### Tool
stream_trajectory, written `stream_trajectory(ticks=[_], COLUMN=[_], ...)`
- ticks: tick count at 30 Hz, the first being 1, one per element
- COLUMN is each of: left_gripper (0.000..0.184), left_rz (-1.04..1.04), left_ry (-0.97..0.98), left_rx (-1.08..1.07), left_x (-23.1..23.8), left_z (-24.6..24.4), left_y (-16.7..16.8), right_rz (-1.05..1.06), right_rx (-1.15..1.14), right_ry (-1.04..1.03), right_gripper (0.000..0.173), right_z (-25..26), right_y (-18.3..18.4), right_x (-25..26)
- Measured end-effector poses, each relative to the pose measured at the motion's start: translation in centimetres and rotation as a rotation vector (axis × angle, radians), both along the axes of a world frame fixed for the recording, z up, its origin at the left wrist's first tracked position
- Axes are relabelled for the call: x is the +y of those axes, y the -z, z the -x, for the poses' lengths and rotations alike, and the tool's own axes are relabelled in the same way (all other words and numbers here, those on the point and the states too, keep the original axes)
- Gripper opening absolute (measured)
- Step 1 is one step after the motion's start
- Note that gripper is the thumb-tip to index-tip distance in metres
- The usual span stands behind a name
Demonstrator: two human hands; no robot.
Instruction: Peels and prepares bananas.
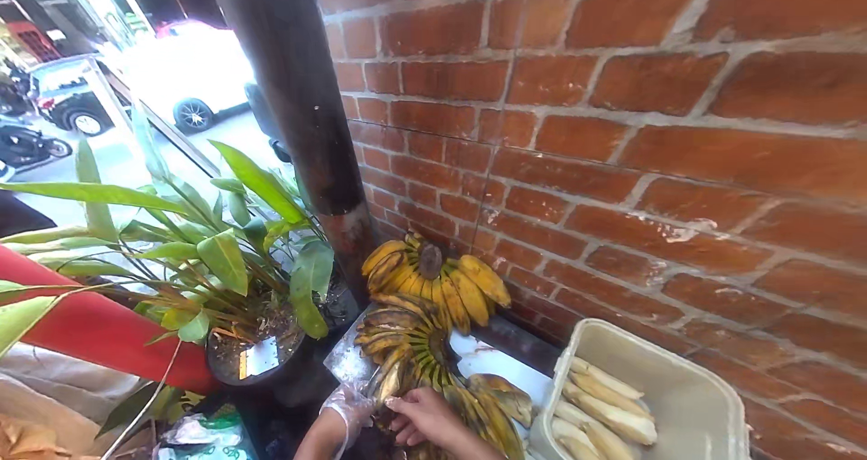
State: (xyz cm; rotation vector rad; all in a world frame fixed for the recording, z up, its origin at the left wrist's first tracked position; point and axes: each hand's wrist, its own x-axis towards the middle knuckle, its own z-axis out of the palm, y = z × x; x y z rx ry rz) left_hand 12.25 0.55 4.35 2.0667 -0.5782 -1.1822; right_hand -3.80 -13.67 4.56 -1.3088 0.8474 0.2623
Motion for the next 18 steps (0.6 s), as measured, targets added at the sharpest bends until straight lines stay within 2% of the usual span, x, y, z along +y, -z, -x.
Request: stream_trajectory(ticks=[4,9,13,18], left_gripper=[0.031,0.038,0.028,0.026], left_rz=[0.042,0.108,0.159,0.170], left_ry=[0.076,0.068,0.086,-0.017], left_rx=[-0.056,0.007,0.053,0.181], left_x=[0.2,0.3,0.1,0.1], left_z=[0.6,0.6,0.5,0.6], left_y=[0.2,1.7,2.1,2.0], right_rz=[-0.027,-0.040,0.023,0.040], right_rx=[0.026,0.094,0.100,0.025], right_ry=[0.020,0.035,0.151,0.202], right_gripper=[0.052,0.044,0.033,0.029], right_z=[0.3,-0.2,-0.3,-0.2], right_y=[-0.4,-1.5,-1.1,0.3], right_x=[-0.2,0.0,1.5,2.0])
